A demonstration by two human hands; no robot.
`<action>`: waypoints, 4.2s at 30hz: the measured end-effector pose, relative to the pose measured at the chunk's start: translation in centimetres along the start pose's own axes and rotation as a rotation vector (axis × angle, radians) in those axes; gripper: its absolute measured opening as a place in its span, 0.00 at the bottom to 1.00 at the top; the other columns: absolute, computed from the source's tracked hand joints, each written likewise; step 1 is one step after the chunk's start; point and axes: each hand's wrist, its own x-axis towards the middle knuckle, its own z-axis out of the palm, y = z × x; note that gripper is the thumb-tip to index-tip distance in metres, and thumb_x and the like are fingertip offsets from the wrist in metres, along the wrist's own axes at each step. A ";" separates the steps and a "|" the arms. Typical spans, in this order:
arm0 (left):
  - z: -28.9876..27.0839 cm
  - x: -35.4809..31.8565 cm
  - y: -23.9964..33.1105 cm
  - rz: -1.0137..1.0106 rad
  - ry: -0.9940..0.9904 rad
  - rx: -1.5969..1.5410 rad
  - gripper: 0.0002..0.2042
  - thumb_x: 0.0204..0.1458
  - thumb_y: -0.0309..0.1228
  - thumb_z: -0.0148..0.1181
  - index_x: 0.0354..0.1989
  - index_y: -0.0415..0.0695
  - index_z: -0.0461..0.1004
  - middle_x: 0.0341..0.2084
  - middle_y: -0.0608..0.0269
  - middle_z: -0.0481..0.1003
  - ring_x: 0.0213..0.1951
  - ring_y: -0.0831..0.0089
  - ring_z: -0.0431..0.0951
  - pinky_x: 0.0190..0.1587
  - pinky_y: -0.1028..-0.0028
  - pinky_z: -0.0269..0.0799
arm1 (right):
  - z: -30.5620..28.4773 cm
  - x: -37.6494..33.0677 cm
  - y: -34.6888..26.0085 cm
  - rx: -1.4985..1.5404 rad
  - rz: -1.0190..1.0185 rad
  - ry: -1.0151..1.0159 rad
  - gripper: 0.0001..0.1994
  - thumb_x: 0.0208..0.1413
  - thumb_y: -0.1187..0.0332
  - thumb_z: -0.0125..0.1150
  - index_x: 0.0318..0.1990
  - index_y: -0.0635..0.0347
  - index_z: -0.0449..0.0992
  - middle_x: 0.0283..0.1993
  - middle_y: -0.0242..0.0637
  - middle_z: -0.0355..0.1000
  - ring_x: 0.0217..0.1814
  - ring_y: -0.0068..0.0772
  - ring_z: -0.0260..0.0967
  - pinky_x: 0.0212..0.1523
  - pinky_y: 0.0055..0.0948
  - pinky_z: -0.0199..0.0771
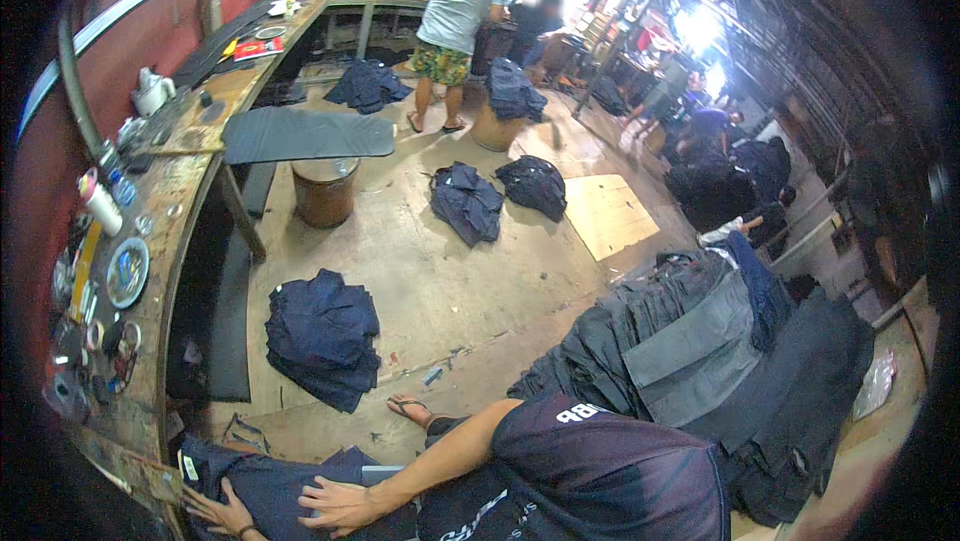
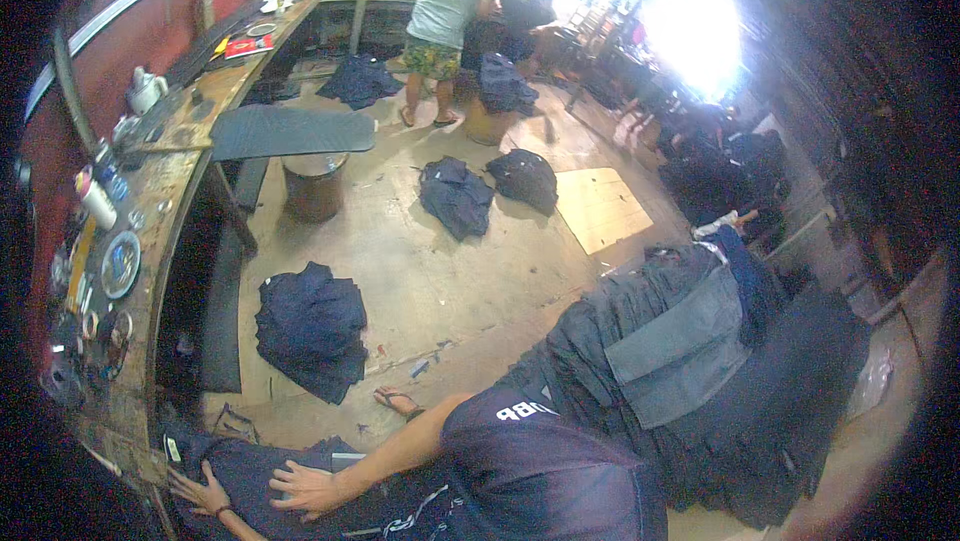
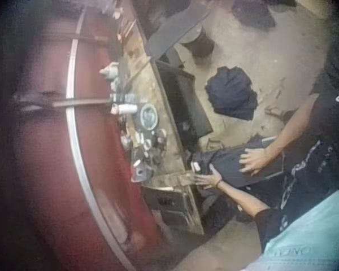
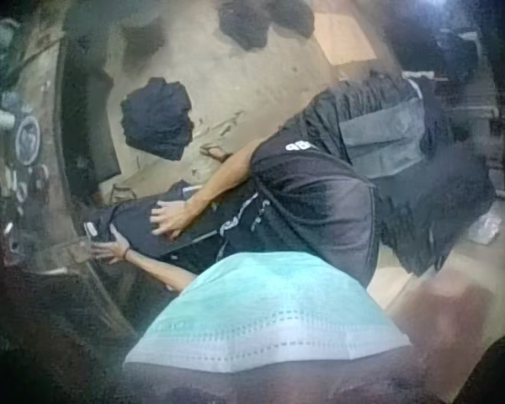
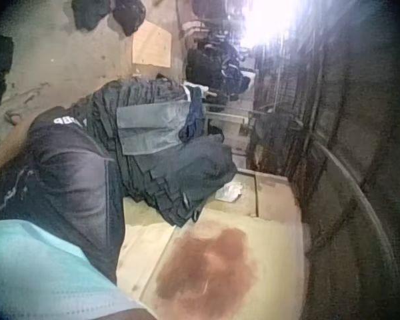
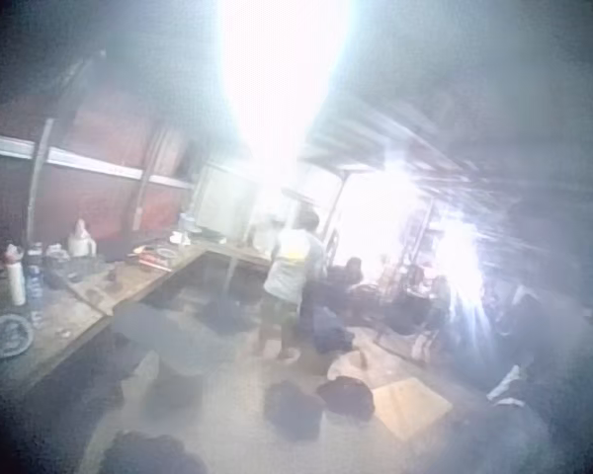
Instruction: The person irons multiple pairs of dark-colored shorts on a small ironing board. They repeatedly place each pair on the board, smooth the fabric, and use a handheld iron to press the garment before moving to the next item.
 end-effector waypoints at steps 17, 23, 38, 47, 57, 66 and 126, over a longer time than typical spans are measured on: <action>-4.6 -0.5 -1.1 0.303 0.291 -0.418 0.46 0.37 0.73 0.68 0.57 0.48 0.78 0.58 0.52 0.72 0.65 0.53 0.66 0.72 0.36 0.43 | -1.5 2.3 1.2 0.161 -0.450 -0.330 0.30 0.49 0.47 0.75 0.51 0.62 0.79 0.43 0.42 0.72 0.46 0.48 0.67 0.47 0.43 0.71; -4.3 3.3 -2.0 0.298 0.090 -0.565 0.48 0.32 0.78 0.66 0.47 0.42 0.82 0.41 0.52 0.83 0.48 0.56 0.81 0.60 0.58 0.65 | 0.4 12.8 2.7 0.122 -0.516 -0.358 0.28 0.49 0.51 0.77 0.49 0.66 0.78 0.42 0.47 0.71 0.44 0.51 0.67 0.46 0.46 0.71; -4.2 5.9 -1.9 0.271 0.031 -0.462 0.52 0.27 0.80 0.67 0.47 0.40 0.83 0.43 0.51 0.83 0.49 0.52 0.83 0.53 0.55 0.77 | -2.0 10.6 3.6 0.276 -0.566 -0.540 0.33 0.51 0.44 0.75 0.51 0.67 0.79 0.40 0.47 0.70 0.45 0.49 0.68 0.47 0.46 0.72; -5.1 6.7 -2.4 0.162 -0.083 -0.398 0.51 0.27 0.84 0.62 0.36 0.39 0.87 0.34 0.43 0.84 0.40 0.49 0.86 0.44 0.53 0.82 | 1.0 10.3 2.2 0.178 -0.399 -0.575 0.30 0.44 0.50 0.77 0.52 0.60 0.80 0.50 0.44 0.72 0.57 0.54 0.67 0.60 0.53 0.69; -4.9 7.0 -2.2 0.165 -0.131 -0.355 0.52 0.28 0.87 0.57 0.32 0.40 0.86 0.34 0.41 0.84 0.38 0.49 0.86 0.41 0.54 0.82 | 1.0 11.9 4.6 0.123 -0.386 -0.395 0.23 0.50 0.52 0.75 0.44 0.62 0.80 0.43 0.44 0.77 0.42 0.47 0.72 0.48 0.47 0.72; -5.4 7.1 -1.8 0.065 -0.218 -0.301 0.50 0.28 0.84 0.62 0.38 0.42 0.87 0.38 0.42 0.84 0.40 0.50 0.86 0.42 0.54 0.82 | 0.5 7.0 7.0 0.054 -0.471 -0.504 0.28 0.49 0.51 0.74 0.54 0.57 0.79 0.49 0.46 0.73 0.55 0.52 0.69 0.64 0.56 0.65; -1.4 -47.0 0.1 -0.591 -0.695 -0.998 0.18 0.71 0.34 0.50 0.64 0.38 0.72 0.58 0.37 0.75 0.62 0.46 0.76 0.66 0.59 0.67 | -7.1 -8.5 -1.8 0.036 0.287 -0.847 0.63 0.40 0.51 0.82 0.80 0.58 0.44 0.82 0.67 0.22 0.61 0.75 0.72 0.47 0.51 0.86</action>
